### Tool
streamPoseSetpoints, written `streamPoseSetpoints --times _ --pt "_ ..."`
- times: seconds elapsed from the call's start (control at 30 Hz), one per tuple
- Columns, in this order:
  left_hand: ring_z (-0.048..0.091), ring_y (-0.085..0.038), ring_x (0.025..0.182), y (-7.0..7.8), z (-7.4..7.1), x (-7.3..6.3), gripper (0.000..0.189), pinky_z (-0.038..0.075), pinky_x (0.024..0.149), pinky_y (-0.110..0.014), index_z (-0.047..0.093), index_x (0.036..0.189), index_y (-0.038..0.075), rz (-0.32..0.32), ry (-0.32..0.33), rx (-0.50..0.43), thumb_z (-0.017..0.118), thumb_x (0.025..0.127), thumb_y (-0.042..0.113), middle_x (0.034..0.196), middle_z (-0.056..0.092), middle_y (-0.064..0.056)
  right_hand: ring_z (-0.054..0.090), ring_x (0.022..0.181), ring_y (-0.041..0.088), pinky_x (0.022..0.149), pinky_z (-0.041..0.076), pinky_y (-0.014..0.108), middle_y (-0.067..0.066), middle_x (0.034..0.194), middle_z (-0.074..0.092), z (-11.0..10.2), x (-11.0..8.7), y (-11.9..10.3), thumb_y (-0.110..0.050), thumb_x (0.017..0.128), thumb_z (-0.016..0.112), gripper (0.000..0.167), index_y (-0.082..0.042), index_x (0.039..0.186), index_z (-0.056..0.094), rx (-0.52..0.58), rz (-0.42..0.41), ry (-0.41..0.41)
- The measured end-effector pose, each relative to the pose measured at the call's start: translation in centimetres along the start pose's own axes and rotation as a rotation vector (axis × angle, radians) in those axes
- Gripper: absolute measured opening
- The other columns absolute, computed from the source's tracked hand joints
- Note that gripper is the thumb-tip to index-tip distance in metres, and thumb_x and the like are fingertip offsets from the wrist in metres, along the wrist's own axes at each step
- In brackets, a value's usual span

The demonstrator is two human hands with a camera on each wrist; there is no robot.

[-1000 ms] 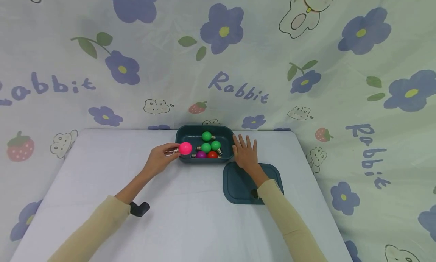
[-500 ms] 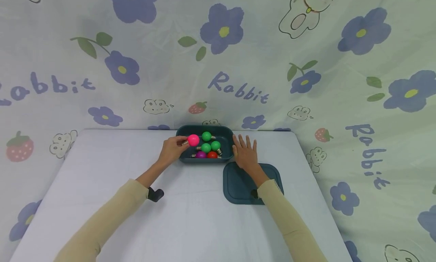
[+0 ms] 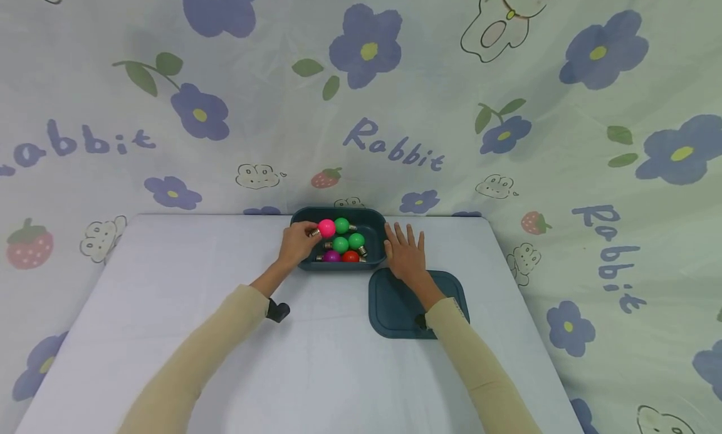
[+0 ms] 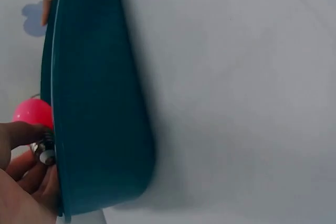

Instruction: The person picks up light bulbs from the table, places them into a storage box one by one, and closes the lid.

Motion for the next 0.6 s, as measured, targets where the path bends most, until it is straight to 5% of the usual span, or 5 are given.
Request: streamPoseSetpoints --times 0.6 --pt "0.066 -0.036 0.096 -1.0 1.4 1.1 0.030 0.054 0.087 -0.048 0.065 0.116 -0.014 -0.075 -0.023 0.081 0.066 0.092 0.003 0.106 0.069 -0.026 0.009 0.151 0.036 0.118 -0.001 0.059 0.007 0.165 0.017 0.1 0.2 0.1 -0.037 0.111 0.022 0.054 -0.023 0.162 0.012 0.001 -0.004 0.011"
Point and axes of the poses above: each hand's wrist, its own x-axis towards the middle knuckle, its own z-axis out of the palm, y = z × x, the point moved 9 cm from there along x, towards the middle knuckle
